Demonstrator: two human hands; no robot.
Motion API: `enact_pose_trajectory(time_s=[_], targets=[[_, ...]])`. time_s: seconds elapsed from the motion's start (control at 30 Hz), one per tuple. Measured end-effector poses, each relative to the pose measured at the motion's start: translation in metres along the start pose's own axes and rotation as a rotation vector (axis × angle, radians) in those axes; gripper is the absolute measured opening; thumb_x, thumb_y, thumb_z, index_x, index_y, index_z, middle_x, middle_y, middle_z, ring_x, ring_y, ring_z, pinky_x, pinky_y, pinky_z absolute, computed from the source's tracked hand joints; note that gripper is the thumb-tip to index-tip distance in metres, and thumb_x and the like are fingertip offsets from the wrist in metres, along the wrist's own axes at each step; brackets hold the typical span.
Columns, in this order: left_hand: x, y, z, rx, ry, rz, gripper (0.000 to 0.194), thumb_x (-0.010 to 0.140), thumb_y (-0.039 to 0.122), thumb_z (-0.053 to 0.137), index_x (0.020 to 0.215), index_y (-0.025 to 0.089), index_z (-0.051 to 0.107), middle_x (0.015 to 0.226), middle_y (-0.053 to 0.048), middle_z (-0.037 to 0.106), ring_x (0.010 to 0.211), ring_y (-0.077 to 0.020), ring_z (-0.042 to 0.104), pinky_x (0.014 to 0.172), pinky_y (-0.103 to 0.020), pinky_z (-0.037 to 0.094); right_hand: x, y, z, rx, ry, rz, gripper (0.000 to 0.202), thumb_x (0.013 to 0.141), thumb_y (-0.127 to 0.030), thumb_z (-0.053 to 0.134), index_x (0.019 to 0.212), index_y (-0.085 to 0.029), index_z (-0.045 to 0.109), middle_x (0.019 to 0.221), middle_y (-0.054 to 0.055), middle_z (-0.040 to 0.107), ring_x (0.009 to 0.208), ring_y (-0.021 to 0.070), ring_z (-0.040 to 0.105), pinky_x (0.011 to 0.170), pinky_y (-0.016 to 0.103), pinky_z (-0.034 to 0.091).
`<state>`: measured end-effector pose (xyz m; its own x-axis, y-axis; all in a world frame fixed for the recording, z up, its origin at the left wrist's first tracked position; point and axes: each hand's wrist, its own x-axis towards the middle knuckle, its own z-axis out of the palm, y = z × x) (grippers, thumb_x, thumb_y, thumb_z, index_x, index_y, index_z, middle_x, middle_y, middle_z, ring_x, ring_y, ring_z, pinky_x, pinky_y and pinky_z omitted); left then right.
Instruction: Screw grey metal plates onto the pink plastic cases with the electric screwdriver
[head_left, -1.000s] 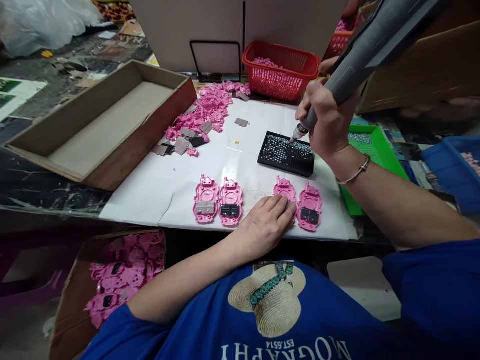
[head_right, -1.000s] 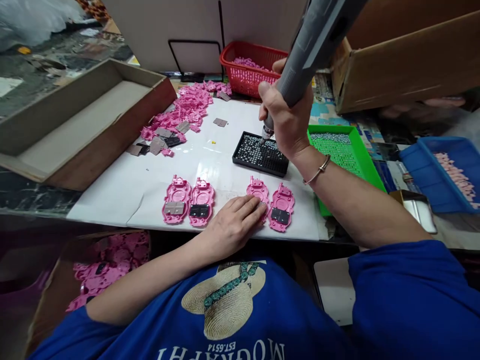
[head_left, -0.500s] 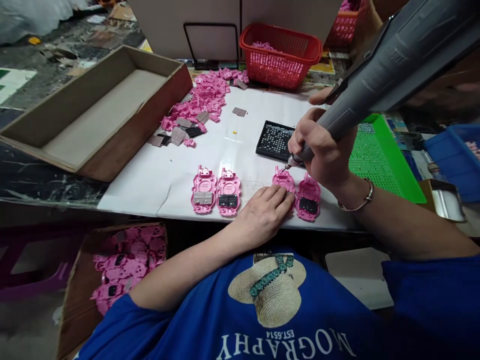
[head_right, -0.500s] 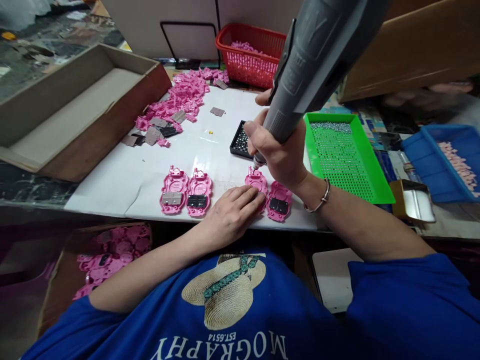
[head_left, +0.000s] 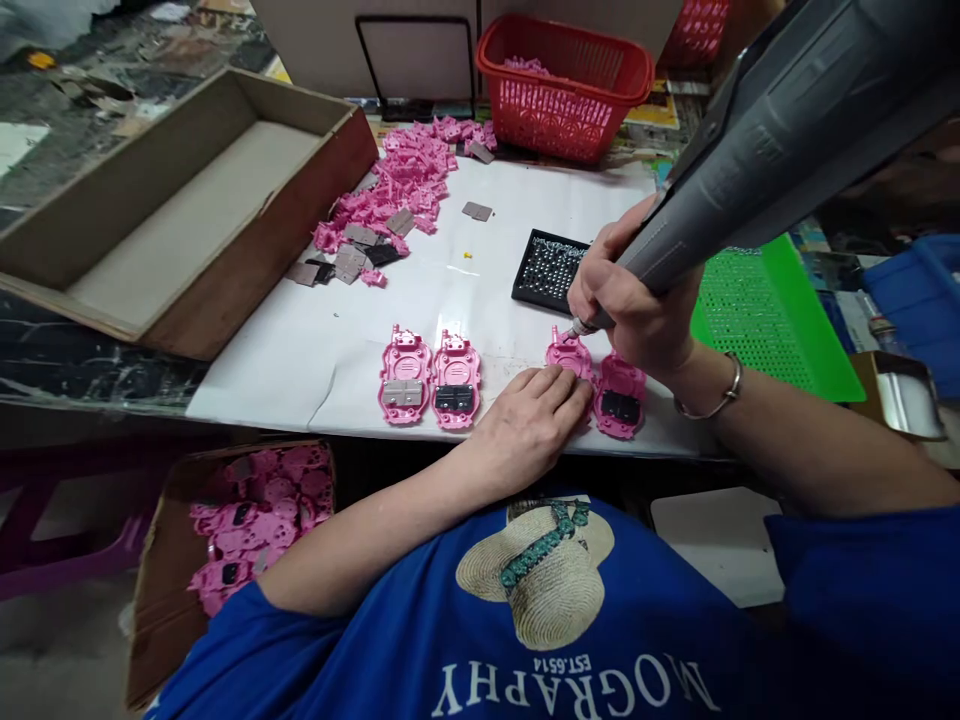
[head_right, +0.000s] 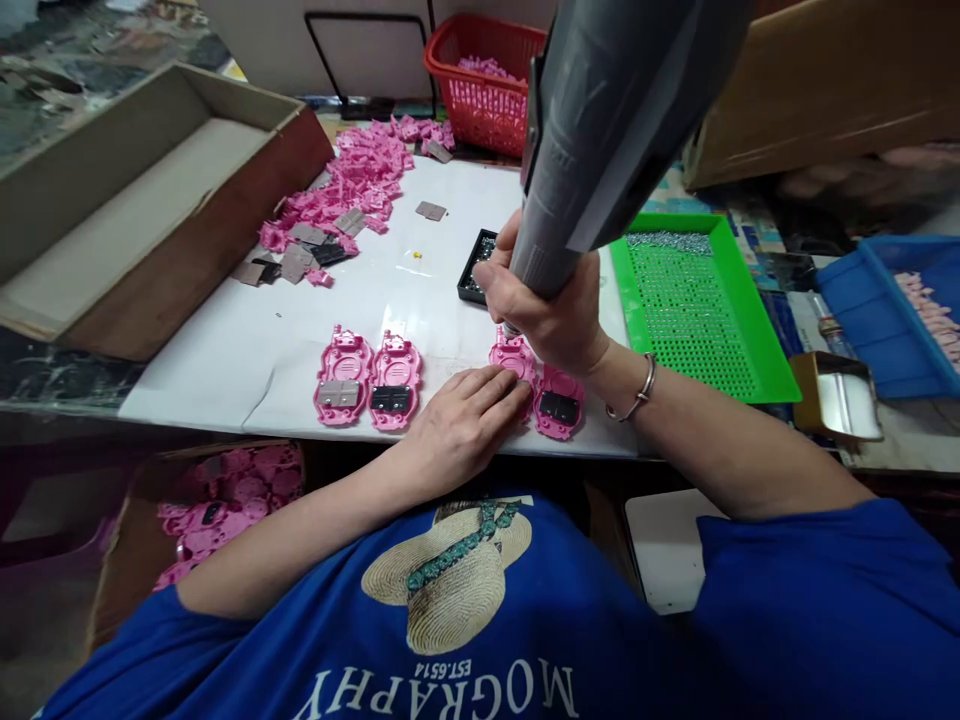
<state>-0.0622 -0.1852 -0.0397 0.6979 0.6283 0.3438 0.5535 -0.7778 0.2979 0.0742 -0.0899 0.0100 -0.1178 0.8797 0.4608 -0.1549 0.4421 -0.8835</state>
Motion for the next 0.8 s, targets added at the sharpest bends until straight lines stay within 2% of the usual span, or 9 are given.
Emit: enact_pose_trajectory(time_s=[0.2, 0.37, 0.43, 0.57, 0.67, 0.8], targets=[[-0.001, -0.001, 0.004, 0.018, 0.019, 0.009, 0.037, 0.099, 0.016, 0.048, 0.134, 0.005, 0.054, 0.13, -0.018, 0.062, 0.119, -0.0286, 0.057, 0.099, -0.041, 0.05, 0.016, -0.006, -0.008, 0.092, -0.08, -0.001, 0.034, 0.075, -0.031, 0.078, 0.1, -0.028, 0.056, 0.057, -0.011, 0.05, 0.039, 0.0088, 0.043, 0.037, 0.027, 0.035], [-0.002, 0.0, 0.005, 0.008, 0.033, -0.004, 0.033, 0.101, 0.019, 0.048, 0.132, 0.007, 0.055, 0.127, -0.016, 0.063, 0.117, -0.0262, 0.057, 0.1, -0.041, 0.05, 0.057, -0.013, -0.014, -0.031, 0.153, -0.164, 0.031, 0.071, -0.036, 0.077, 0.095, -0.033, 0.058, 0.062, -0.008, 0.046, 0.045, 0.01, 0.045, 0.043, 0.03, 0.038], [-0.002, 0.001, 0.003, -0.001, 0.033, -0.011, 0.033, 0.102, 0.02, 0.047, 0.131, 0.008, 0.055, 0.127, -0.016, 0.063, 0.117, -0.0259, 0.058, 0.1, -0.041, 0.051, 0.072, -0.003, -0.017, -0.085, 0.211, -0.164, 0.031, 0.069, -0.042, 0.078, 0.092, -0.035, 0.057, 0.062, -0.008, 0.045, 0.045, 0.0107, 0.043, 0.045, 0.031, 0.037], [-0.002, 0.0, 0.002, -0.002, 0.061, -0.002, 0.032, 0.103, 0.022, 0.047, 0.13, 0.007, 0.055, 0.126, -0.015, 0.064, 0.118, -0.0265, 0.058, 0.1, -0.041, 0.051, 0.087, 0.027, -0.026, -0.189, 0.252, -0.113, 0.048, 0.064, -0.063, 0.079, 0.095, -0.037, 0.052, 0.061, -0.008, 0.049, 0.047, 0.0127, 0.042, 0.048, 0.033, 0.038], [-0.002, 0.0, 0.003, -0.006, 0.063, 0.012, 0.034, 0.101, 0.02, 0.05, 0.131, 0.006, 0.055, 0.126, -0.016, 0.064, 0.119, -0.0279, 0.058, 0.101, -0.041, 0.051, 0.089, 0.043, -0.032, -0.268, 0.21, -0.106, 0.052, 0.067, -0.071, 0.073, 0.102, -0.04, 0.051, 0.059, -0.007, 0.049, 0.05, 0.0151, 0.045, 0.051, 0.035, 0.04], [-0.002, -0.001, 0.003, 0.003, 0.059, 0.016, 0.035, 0.099, 0.018, 0.052, 0.131, 0.005, 0.055, 0.127, -0.017, 0.063, 0.119, -0.0282, 0.058, 0.102, -0.041, 0.051, 0.092, 0.051, -0.036, -0.287, 0.155, -0.134, 0.056, 0.072, -0.074, 0.067, 0.116, -0.043, 0.052, 0.06, -0.007, 0.049, 0.05, 0.0164, 0.046, 0.053, 0.036, 0.039]])
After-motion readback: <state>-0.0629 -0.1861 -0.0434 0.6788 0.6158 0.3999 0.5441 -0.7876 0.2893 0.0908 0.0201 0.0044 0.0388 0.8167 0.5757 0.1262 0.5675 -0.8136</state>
